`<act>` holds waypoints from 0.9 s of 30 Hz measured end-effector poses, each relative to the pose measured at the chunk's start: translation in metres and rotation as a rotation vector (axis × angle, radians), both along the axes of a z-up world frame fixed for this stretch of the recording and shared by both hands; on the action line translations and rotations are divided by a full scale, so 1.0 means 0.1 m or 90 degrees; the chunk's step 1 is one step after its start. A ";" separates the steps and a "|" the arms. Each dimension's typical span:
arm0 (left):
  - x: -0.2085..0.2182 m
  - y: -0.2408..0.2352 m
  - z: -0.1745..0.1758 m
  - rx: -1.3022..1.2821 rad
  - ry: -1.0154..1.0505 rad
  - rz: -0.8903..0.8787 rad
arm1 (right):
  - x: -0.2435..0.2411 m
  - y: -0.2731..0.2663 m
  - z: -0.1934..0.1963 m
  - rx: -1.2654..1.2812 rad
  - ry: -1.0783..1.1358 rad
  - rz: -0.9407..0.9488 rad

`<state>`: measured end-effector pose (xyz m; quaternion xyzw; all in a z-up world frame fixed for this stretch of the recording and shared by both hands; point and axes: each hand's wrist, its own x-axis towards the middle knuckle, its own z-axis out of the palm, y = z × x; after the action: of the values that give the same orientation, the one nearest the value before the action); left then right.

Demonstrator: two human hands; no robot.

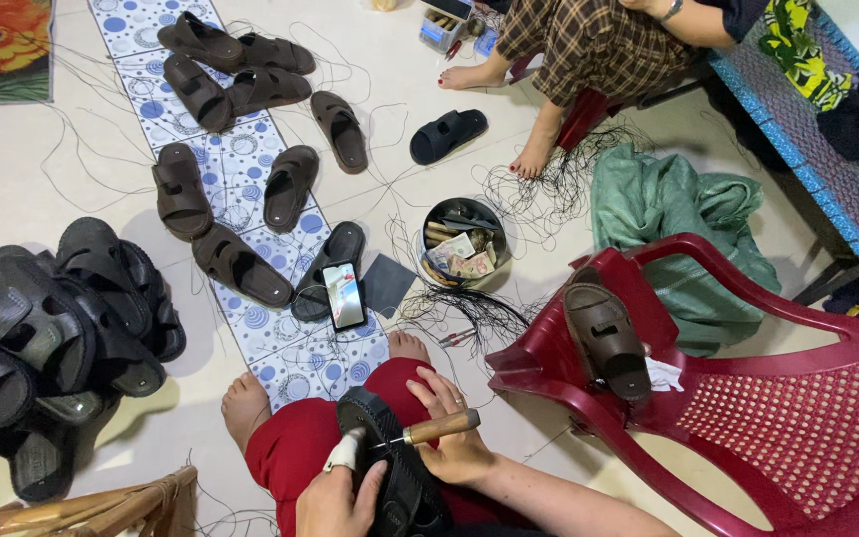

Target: The person sits on the floor and sews a black sandal using a needle and thread. They repeatedly push the needle through the sole and pull the thread tight to secure the stitching.

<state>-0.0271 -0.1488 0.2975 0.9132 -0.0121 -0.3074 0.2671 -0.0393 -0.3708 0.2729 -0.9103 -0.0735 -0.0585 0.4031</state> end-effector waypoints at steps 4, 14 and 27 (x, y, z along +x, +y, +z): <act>-0.13 0.08 -0.48 0.000 -0.074 0.002 | -0.01 0.00 -0.01 0.015 0.038 -0.002; -0.17 0.10 -0.60 -0.027 -0.202 0.114 | -0.01 -0.01 -0.05 0.002 0.010 0.005; -0.07 0.16 -0.38 -0.188 -0.289 0.113 | -0.02 0.00 0.00 0.020 0.040 -0.003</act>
<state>-0.0336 -0.1331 0.2593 0.9075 -0.0358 -0.0655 0.4134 -0.0411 -0.3706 0.2725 -0.9054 -0.0582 -0.0319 0.4193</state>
